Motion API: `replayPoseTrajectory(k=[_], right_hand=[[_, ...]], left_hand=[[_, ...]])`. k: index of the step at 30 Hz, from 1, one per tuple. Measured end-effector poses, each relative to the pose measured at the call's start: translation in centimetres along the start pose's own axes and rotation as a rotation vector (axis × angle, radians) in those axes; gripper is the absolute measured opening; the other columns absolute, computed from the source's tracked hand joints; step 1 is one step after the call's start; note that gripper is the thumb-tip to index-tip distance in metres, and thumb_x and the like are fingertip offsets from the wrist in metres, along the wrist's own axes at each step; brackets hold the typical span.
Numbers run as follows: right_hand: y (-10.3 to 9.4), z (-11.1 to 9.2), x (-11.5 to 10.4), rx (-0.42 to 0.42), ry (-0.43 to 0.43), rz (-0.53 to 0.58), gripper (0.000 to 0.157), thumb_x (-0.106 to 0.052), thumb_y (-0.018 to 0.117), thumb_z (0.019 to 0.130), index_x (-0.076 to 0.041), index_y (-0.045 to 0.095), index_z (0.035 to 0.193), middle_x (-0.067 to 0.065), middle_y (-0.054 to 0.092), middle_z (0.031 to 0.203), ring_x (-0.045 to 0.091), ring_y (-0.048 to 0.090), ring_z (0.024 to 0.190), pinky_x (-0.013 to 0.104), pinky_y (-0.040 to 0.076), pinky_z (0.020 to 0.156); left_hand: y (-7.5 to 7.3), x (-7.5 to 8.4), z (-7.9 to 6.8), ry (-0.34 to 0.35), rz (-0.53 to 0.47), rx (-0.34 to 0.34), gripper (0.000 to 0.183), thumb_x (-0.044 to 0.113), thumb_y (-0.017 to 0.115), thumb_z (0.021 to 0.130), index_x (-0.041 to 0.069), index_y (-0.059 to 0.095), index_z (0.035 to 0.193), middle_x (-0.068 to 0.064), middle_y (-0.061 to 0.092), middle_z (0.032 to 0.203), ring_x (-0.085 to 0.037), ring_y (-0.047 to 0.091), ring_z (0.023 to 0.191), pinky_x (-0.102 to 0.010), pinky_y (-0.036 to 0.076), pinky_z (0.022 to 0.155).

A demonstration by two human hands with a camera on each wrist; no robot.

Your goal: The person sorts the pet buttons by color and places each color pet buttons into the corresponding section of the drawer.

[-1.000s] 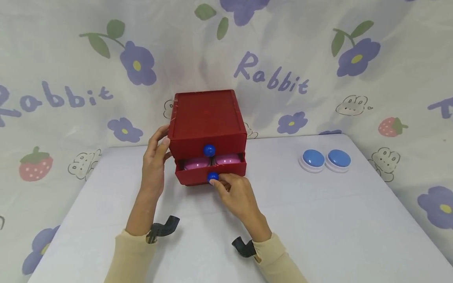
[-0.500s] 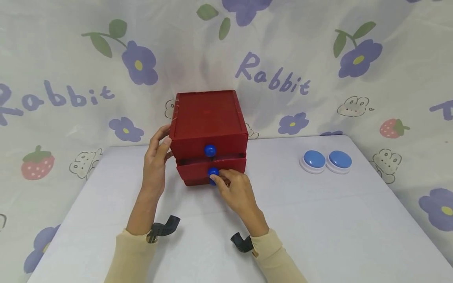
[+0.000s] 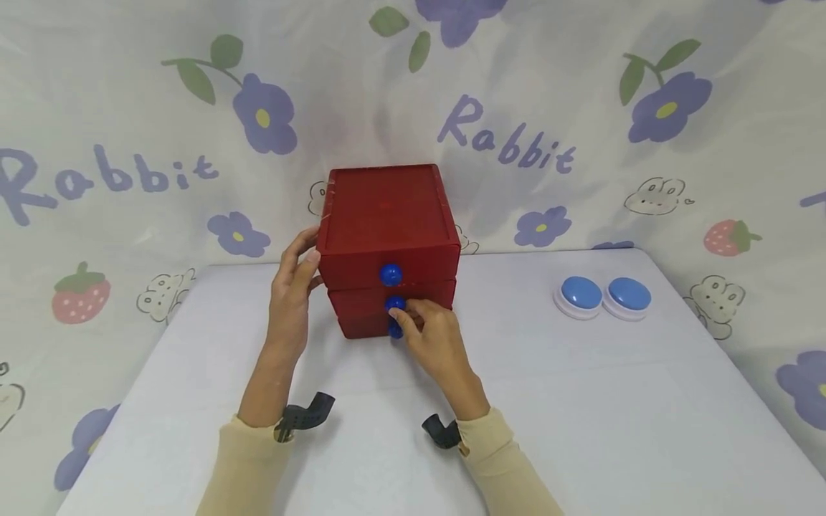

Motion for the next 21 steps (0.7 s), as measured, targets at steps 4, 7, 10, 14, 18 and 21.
replayPoseTrajectory(k=[4, 7, 10, 14, 18, 21], right_hand=[[0.1, -0.3, 1.4, -0.015, 0.094, 0.117, 0.025, -0.025, 0.073, 0.093, -0.001, 0.074, 0.102, 0.002, 0.071, 0.084, 0.014, 0.067, 0.072, 0.028, 0.056, 0.062], [0.6, -1.0, 3.3, -0.048, 0.226, 0.179, 0.024, -0.032, 0.077, 0.09, -0.008, 0.076, 0.096, -0.002, 0.071, 0.08, 0.014, 0.067, 0.07, 0.027, 0.054, 0.061], [1.4, -1.7, 4.7, -0.114, 0.297, 0.156, 0.023, -0.034, 0.078, 0.088, -0.011, 0.077, 0.09, -0.002, 0.07, 0.074, 0.013, 0.065, 0.064, 0.027, 0.052, 0.056], [2.5, -2.0, 5.4, -0.178, 0.296, 0.123, 0.022, -0.033, 0.075, 0.091, -0.01, 0.077, 0.09, -0.001, 0.069, 0.069, 0.012, 0.064, 0.059, 0.026, 0.05, 0.054], [3.4, -2.3, 5.5, -0.163, 0.306, 0.194, 0.022, -0.027, 0.072, 0.094, -0.006, 0.076, 0.091, -0.001, 0.068, 0.067, 0.012, 0.064, 0.056, 0.024, 0.049, 0.052], [4.0, -2.7, 5.8, -0.133, 0.345, 0.276, 0.023, -0.025, 0.073, 0.094, -0.004, 0.075, 0.089, 0.001, 0.068, 0.066, 0.015, 0.063, 0.053, 0.023, 0.048, 0.049]], left_hand=[[0.0, 0.0, 0.0, -0.003, 0.001, 0.0, 0.049, 0.041, 0.055, 0.101, 0.03, 0.048, 0.148, 0.005, 0.041, 0.147, -0.021, 0.047, 0.128, -0.04, 0.044, 0.097], [0.0, 0.0, 0.0, -0.009, 0.003, 0.001, 0.049, 0.04, 0.055, 0.101, 0.03, 0.048, 0.148, 0.006, 0.041, 0.147, -0.02, 0.047, 0.128, -0.04, 0.045, 0.097], [-0.1, -0.1, 0.0, -0.018, 0.003, 0.002, 0.048, 0.039, 0.055, 0.101, 0.029, 0.048, 0.148, 0.006, 0.041, 0.148, -0.02, 0.047, 0.127, -0.039, 0.045, 0.097], [0.1, 0.2, 0.1, -0.021, -0.007, -0.002, 0.048, 0.033, 0.054, 0.103, 0.024, 0.047, 0.15, 0.004, 0.04, 0.148, -0.021, 0.047, 0.127, -0.038, 0.044, 0.097], [0.5, 1.7, -0.3, -0.023, -0.011, -0.007, 0.048, 0.028, 0.052, 0.104, 0.019, 0.046, 0.15, 0.001, 0.04, 0.148, -0.023, 0.047, 0.127, -0.037, 0.043, 0.097], [0.7, 2.6, -0.6, -0.031, -0.006, -0.007, 0.048, 0.026, 0.051, 0.104, 0.016, 0.045, 0.15, -0.001, 0.041, 0.147, -0.023, 0.047, 0.126, -0.037, 0.043, 0.098]])
Point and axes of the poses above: each hand's wrist, its own z-axis towards the middle knuckle, its own y-axis out of the palm, x = y × z, the point moved 5 cm from there along z, towards the middle knuckle
